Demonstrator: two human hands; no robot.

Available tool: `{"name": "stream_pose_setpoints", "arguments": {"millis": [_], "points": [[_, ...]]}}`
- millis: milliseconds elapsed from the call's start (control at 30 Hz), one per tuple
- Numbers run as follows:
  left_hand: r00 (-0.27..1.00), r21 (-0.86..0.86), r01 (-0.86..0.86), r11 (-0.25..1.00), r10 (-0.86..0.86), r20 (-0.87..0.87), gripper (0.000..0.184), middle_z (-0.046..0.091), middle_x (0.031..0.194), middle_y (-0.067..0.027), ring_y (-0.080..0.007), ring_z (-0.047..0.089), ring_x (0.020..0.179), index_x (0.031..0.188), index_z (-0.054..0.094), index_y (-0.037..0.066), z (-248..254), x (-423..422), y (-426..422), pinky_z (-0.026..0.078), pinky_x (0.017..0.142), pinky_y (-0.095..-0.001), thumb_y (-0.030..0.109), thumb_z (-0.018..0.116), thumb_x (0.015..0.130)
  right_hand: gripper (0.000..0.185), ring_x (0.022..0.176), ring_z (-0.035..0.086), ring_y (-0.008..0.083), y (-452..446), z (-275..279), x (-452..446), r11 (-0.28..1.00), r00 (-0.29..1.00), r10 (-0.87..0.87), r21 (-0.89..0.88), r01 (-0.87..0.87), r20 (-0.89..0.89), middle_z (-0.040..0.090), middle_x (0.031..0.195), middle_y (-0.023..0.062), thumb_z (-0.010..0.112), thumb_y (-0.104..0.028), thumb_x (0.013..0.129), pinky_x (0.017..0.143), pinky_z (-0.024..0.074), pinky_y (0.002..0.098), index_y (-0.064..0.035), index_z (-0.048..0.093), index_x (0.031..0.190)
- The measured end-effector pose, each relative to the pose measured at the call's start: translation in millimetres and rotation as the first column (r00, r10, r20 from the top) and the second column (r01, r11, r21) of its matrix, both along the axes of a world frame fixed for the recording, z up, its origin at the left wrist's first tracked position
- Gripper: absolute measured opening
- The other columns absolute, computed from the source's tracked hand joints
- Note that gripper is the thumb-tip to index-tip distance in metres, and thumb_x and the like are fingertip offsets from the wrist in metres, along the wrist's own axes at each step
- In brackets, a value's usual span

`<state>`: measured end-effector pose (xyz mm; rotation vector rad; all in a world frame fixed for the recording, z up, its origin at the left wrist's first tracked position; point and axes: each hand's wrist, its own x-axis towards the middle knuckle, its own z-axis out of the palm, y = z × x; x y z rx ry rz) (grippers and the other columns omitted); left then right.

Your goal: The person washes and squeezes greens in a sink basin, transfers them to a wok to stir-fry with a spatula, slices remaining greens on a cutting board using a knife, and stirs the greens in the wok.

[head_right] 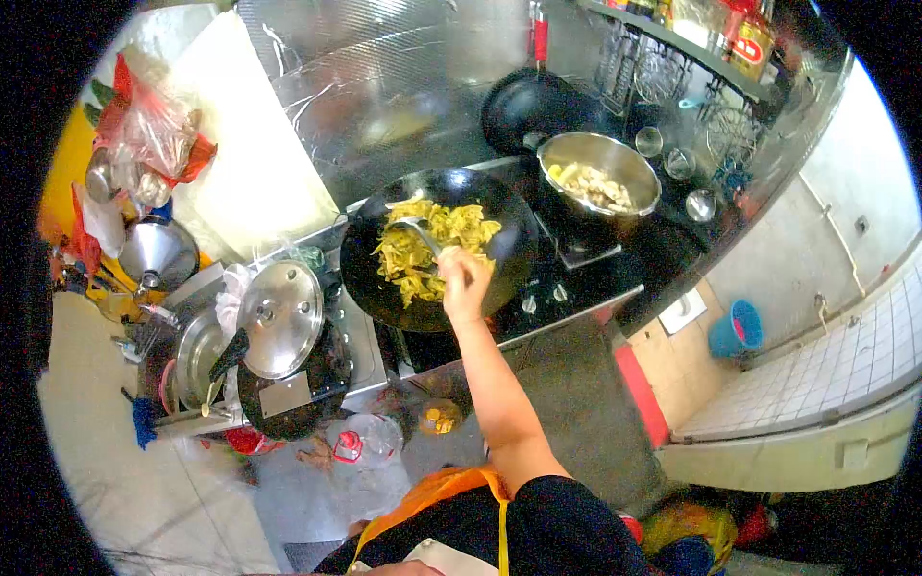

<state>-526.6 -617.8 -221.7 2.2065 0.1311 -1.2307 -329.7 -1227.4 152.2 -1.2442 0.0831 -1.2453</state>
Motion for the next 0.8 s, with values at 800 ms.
{"name": "stream_pose_setpoints", "arguments": {"millis": [800], "points": [[0.981, 0.179, 0.067, 0.981, -0.098, 0.166, 0.030, 0.069, 0.092, -0.0141, -0.0318, 0.064, 0.091, 0.096, 0.069, 0.012, 30, 2, -31, 0.050, 0.084, -0.0407, 0.033, 0.058, 0.078, 0.024, 0.053, 0.042, 0.0181, -18, 64, -47, 0.997, 0.948, -0.064, -0.008, 0.070, 0.311, 0.047, 0.057, 0.0080, 0.057, -0.009, 0.076, 0.050, 0.0325, 0.0293, 0.0017, 0.045, 0.058]]}}
